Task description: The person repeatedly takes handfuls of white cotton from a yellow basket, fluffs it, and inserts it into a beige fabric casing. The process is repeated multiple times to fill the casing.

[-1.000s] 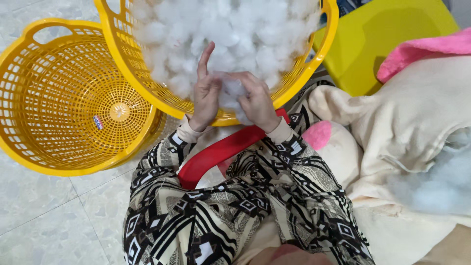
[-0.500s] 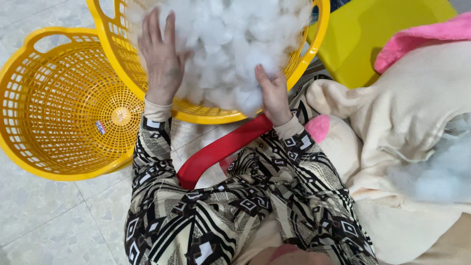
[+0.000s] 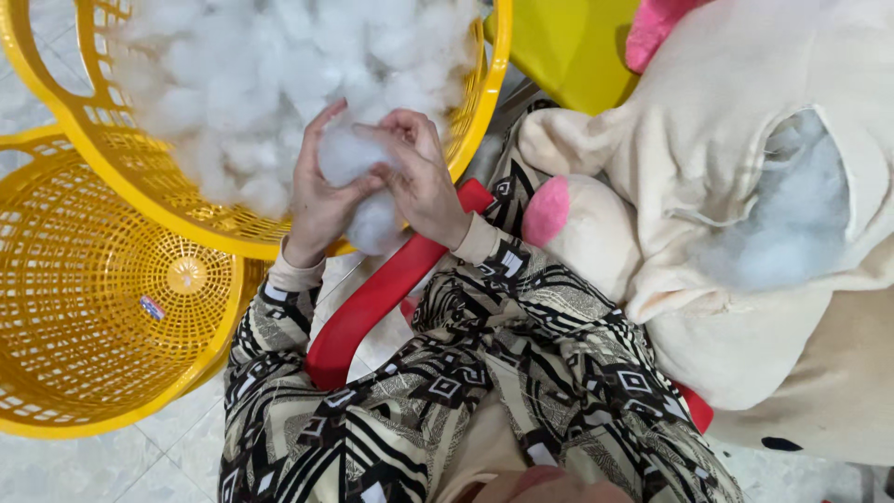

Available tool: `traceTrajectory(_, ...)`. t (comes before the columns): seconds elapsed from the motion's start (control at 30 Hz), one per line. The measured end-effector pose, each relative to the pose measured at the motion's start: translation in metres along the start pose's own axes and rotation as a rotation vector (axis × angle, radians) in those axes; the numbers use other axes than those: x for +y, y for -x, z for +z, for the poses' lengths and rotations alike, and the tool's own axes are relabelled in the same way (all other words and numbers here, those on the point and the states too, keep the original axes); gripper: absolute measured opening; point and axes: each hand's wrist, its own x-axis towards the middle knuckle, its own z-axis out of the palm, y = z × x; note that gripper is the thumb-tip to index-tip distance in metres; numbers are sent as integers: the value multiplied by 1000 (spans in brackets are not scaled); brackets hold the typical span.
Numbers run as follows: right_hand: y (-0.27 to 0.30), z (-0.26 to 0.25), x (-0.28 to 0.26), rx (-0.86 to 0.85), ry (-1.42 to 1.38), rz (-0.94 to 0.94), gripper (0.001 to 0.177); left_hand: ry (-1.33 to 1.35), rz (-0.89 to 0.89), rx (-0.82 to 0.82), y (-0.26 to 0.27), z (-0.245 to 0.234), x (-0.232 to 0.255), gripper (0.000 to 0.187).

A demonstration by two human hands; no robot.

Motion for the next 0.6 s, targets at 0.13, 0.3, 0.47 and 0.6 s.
traceTrajectory(0.13,-12,-13,-10,-166,-74,131,17,34,-105,20,11,-6,-2,30)
traceTrajectory(0.3,-32,-32,-25,-73,-40,-198,21,-58,27,28,26,-21,-3,18)
traceTrajectory(0.47,-64,-67,-24,560,-178,-184,29,-115,3,289,25,-31,0,25)
traceTrajectory(0.6,-78,-58,-1,12,164,19,44,-17,74,403,20,-32,2,41)
